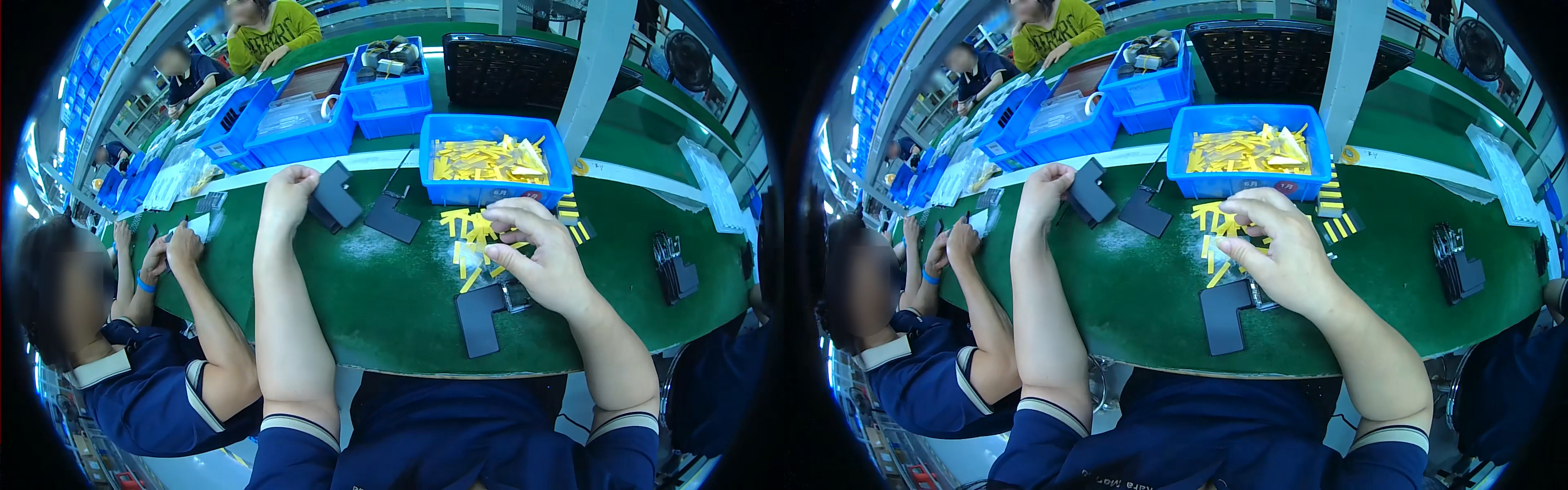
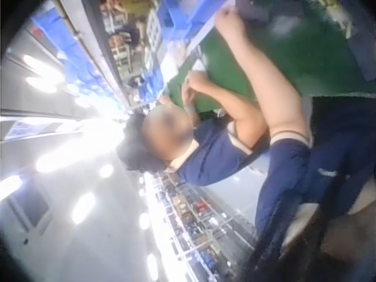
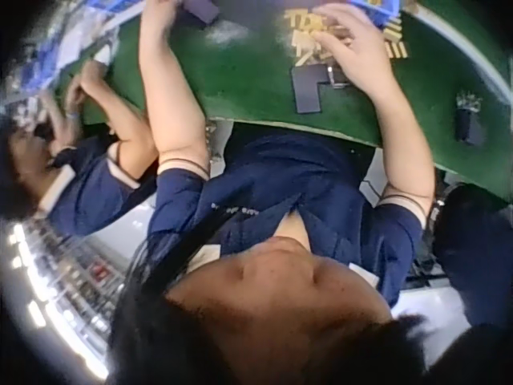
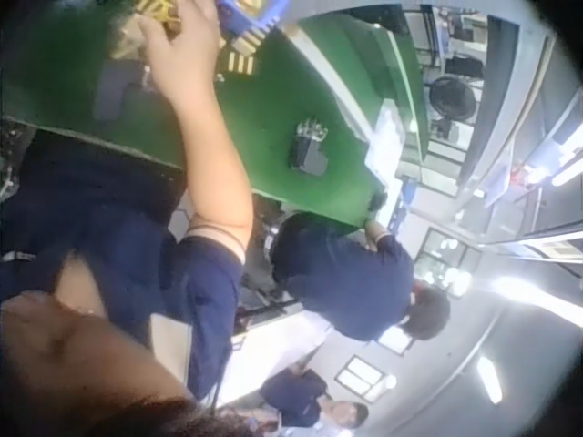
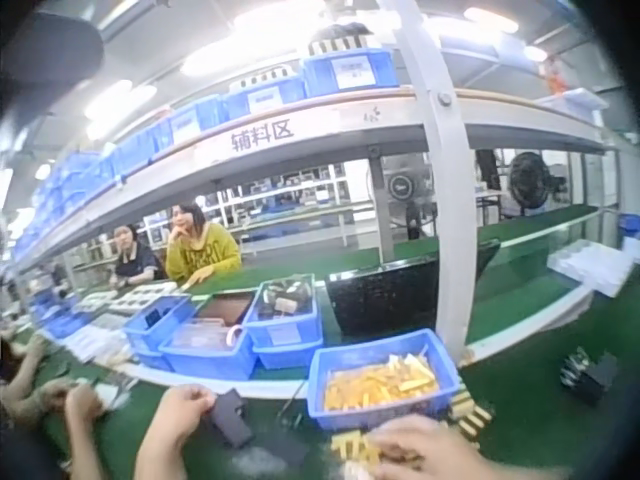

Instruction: The person assembles small electronic components by hand at a factory workstation. They pick up black rectangular devices and yellow plastic pieces, then fit the yellow pieces into slots on the black devices. The person handles the items one at a time, placing the assembled units into a stack on the table.

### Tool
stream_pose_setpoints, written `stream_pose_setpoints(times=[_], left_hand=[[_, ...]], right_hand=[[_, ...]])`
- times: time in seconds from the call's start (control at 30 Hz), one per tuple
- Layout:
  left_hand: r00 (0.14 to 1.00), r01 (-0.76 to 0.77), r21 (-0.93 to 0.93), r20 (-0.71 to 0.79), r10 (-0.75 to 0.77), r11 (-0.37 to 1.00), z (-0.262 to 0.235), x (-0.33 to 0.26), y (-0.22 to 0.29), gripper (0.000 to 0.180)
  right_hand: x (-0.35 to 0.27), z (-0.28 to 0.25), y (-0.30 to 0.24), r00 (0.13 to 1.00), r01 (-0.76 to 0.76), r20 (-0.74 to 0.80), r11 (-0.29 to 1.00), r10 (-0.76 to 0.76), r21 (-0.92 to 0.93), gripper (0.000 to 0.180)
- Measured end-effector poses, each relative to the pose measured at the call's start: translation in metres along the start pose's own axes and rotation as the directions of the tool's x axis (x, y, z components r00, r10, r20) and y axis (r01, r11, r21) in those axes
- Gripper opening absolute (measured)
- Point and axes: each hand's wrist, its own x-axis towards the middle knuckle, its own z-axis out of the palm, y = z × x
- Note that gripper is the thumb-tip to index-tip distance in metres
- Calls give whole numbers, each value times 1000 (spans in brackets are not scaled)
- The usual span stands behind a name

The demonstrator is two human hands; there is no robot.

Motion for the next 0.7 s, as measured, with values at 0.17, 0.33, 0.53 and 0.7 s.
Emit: stream_pose_setpoints(times=[0.17,0.33,0.53,0.7], left_hand=[[987,99,178,-141,-74,979,-6,29,-41,15],[946,-9,565,-262,190,825,8,9,-13,24],[935,-304,777,132,330,551,61,-51,62,51],[941,-338,852,320,114,399,84,-67,72,73]], right_hand=[[-1,0,1,999,4,33,1000,-4,-21,30],[-2,-1,1,999,-13,36,1000,13,-7,29],[-4,0,-1,998,14,65,994,-7,-104,28],[-4,0,-7,995,75,79,984,-63,-164,26]])
